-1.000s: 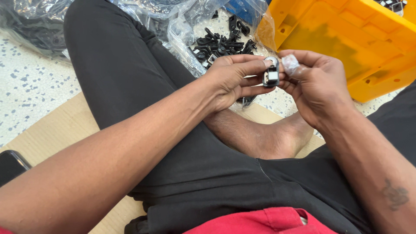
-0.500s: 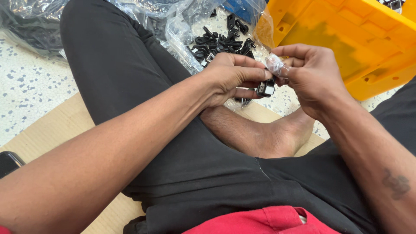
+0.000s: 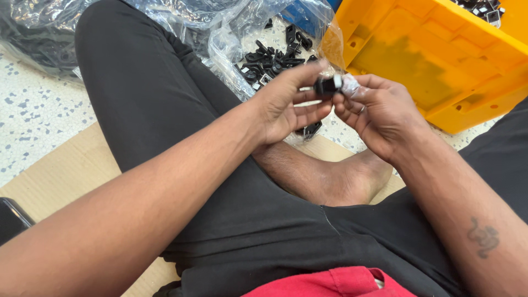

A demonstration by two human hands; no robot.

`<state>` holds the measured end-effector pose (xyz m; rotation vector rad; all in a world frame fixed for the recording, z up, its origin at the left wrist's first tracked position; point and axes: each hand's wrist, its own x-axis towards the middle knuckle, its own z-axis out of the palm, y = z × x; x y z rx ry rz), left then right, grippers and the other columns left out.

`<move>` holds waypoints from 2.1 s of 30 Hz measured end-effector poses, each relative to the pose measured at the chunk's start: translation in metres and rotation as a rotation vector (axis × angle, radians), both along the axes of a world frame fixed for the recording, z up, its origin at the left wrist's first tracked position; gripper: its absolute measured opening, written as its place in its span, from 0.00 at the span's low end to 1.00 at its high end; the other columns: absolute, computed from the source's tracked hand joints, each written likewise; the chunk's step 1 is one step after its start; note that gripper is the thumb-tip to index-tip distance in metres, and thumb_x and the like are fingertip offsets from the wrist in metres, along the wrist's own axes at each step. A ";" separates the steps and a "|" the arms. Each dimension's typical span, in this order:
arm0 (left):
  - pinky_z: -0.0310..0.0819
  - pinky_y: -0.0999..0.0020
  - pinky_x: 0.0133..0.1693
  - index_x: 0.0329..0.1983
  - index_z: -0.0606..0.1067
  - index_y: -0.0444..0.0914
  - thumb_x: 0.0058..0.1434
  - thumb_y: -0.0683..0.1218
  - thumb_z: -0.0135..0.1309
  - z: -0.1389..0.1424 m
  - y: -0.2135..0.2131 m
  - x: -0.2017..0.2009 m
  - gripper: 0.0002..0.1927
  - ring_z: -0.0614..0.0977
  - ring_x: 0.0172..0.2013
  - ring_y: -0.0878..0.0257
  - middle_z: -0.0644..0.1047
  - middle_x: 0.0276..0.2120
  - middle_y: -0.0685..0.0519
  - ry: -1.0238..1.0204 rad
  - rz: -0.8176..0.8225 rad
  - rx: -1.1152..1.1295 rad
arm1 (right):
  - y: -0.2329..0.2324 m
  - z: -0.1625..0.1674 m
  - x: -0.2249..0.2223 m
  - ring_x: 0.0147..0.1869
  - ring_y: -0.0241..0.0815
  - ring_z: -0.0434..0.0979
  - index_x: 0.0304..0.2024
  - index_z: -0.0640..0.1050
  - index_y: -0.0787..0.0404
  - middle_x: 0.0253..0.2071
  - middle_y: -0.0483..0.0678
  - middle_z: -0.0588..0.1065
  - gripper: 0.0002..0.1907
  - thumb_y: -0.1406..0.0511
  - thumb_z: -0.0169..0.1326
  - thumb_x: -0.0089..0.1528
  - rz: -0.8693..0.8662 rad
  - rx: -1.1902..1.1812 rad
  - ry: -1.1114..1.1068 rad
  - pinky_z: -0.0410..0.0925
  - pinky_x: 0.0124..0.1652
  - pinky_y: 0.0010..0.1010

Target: The person sits on the floor and assembles small black plastic clamp parts, pressing metal screws into each plastic piece by hand. They pick parts one at a time from a pile on the floor, fit the screw into the plastic clip, and place the assembled piece into a yellow bin.

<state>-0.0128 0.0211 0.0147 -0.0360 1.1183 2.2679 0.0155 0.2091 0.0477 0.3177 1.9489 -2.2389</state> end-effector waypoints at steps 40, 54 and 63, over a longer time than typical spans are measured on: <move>0.84 0.76 0.30 0.57 0.76 0.28 0.57 0.31 0.58 0.000 0.013 0.011 0.22 0.84 0.29 0.66 0.82 0.36 0.47 0.370 -0.019 -0.257 | -0.006 -0.002 0.007 0.34 0.31 0.80 0.56 0.74 0.70 0.38 0.46 0.79 0.16 0.74 0.51 0.65 0.019 0.272 0.127 0.75 0.36 0.22; 0.89 0.71 0.37 0.50 0.77 0.26 0.57 0.34 0.63 -0.001 0.011 0.008 0.17 0.86 0.34 0.61 0.81 0.38 0.45 0.472 0.091 -0.143 | -0.003 0.002 0.011 0.39 0.34 0.76 0.54 0.73 0.64 0.40 0.46 0.77 0.12 0.69 0.47 0.68 -0.033 0.041 0.093 0.75 0.42 0.26; 0.90 0.71 0.39 0.44 0.78 0.27 0.55 0.34 0.65 -0.006 0.007 0.005 0.14 0.87 0.35 0.62 0.83 0.36 0.46 0.529 0.191 -0.274 | 0.009 -0.005 0.018 0.41 0.38 0.76 0.44 0.77 0.68 0.39 0.50 0.75 0.12 0.65 0.47 0.71 -0.015 0.014 0.136 0.73 0.46 0.30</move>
